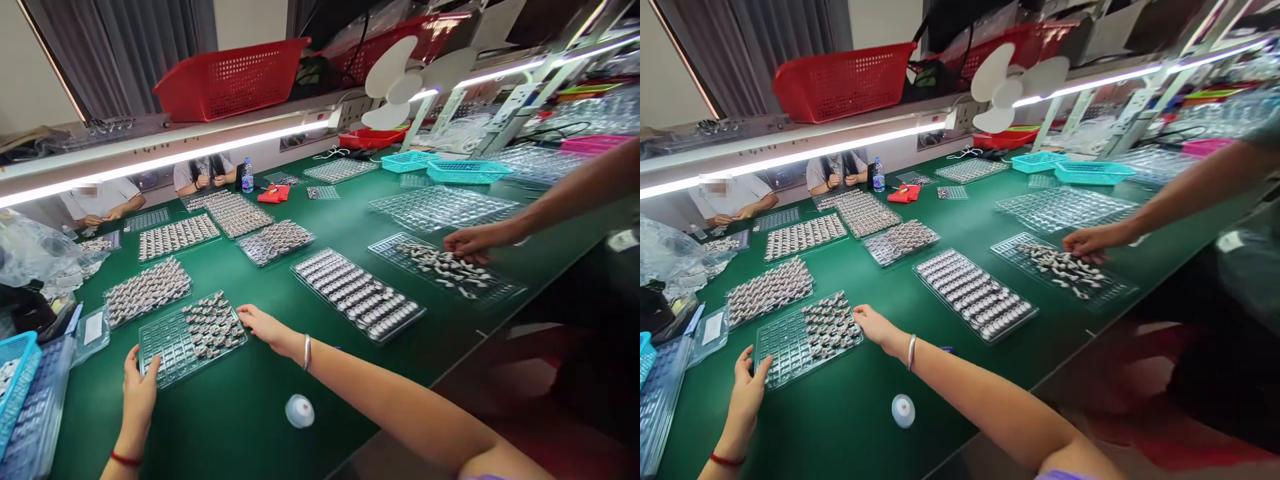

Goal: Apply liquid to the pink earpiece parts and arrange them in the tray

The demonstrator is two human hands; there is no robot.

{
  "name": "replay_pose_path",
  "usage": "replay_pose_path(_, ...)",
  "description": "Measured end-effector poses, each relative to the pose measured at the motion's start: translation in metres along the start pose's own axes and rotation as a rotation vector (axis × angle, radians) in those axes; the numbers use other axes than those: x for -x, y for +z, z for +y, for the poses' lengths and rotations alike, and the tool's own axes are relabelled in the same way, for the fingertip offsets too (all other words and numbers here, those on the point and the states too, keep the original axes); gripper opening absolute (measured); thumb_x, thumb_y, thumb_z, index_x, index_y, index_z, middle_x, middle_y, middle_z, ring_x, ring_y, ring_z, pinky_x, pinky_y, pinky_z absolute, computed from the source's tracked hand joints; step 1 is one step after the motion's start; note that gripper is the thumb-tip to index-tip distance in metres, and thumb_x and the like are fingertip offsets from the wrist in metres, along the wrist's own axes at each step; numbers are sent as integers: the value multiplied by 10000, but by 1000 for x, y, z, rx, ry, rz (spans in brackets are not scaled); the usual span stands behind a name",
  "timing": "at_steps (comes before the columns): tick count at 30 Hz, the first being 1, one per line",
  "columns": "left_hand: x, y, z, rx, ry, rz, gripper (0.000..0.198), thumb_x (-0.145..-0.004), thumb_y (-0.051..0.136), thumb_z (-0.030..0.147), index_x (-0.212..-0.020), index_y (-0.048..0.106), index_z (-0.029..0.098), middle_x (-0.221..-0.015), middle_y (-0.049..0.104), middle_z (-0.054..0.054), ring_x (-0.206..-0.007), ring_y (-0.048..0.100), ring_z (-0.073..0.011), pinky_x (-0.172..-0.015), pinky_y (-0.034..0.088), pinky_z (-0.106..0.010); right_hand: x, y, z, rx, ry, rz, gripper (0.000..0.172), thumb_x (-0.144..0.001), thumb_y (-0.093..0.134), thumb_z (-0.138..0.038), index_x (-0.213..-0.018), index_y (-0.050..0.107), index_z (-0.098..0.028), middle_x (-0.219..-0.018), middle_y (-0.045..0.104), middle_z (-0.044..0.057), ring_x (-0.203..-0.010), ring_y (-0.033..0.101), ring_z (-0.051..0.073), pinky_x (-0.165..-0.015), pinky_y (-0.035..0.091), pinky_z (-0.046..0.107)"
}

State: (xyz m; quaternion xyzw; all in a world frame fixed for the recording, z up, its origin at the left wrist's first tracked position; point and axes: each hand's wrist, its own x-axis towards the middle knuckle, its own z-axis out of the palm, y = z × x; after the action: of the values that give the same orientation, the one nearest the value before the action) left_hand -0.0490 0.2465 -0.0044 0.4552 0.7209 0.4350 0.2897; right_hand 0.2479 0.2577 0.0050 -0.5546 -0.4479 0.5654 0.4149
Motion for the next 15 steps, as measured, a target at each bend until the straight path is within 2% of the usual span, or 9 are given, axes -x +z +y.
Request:
replay_pose_path(3, 6, -9, 0, -57, 53, 17, 739, -718, 656, 540, -1352, 433, 232, -1371, 464, -143, -1249, 447, -339, -1097, 282, -533, 34, -40, -9, 49, -66, -93, 325, -680, 669, -197, -1003, 692, -215, -1054, 689, 33, -894, 628, 195, -863, 469, 337)
replay_pose_path(5, 13, -13, -1, -91, 93, 32, 743, -722, 639, 547, -1356, 435, 220, -1365, 470, -141, -1143, 505, -324, -1093, 281, -544, 68, -64, -11, 86, -98, -185, 390, -568, 727, -151, -951, 742, -225, -989, 718, 23, -877, 642, 207, -793, 495, 301)
replay_pose_path(8, 24, -13, -1, -180, 184, 78, 725, -752, 582, 560, -1366, 431, 205, -1346, 490, -140, -971, 555, -290, -1050, 336, -552, 112, -77, -4, 208, -211, -372, 678, -460, 827, -206, -1129, 716, -235, -1095, 708, 28, -795, 661, 188, -571, 490, 211)
replay_pose_path(9, 27, -12, -1, -213, 220, 95, 717, -763, 561, 564, -1365, 434, 195, -1343, 494, -143, -960, 555, -291, -1037, 352, -549, 121, -74, 1, 244, -254, -374, 703, -472, 840, -236, -1161, 703, -236, -1108, 705, 29, -754, 661, 173, -577, 495, 210)
replay_pose_path(11, 31, -7, 1, -265, 287, 117, 706, -782, 529, 568, -1357, 443, 168, -1341, 496, -154, -1042, 536, -323, -1046, 351, -539, 126, -65, 9, 322, -314, -384, 556, -570, 821, -269, -1116, 724, -232, -1047, 721, 27, -752, 668, 179, -656, 517, 233)
replay_pose_path(13, 32, -5, 1, -293, 365, 132, 707, -793, 518, 567, -1350, 450, 137, -1337, 491, -172, -1185, 475, -364, -1094, 299, -532, 115, -56, 11, 408, -345, -385, 338, -656, 785, -261, -991, 757, -227, -921, 736, 16, -788, 675, 207, -723, 520, 269)
replay_pose_path(15, 32, -7, 1, -265, 411, 137, 718, -789, 536, 550, -1363, 435, 131, -1352, 466, -179, -1295, 387, -390, -1141, 218, -533, 92, -52, 7, 450, -363, -300, 308, -679, 795, -267, -978, 747, -213, -898, 727, 18, -789, 672, 224, -727, 522, 299)
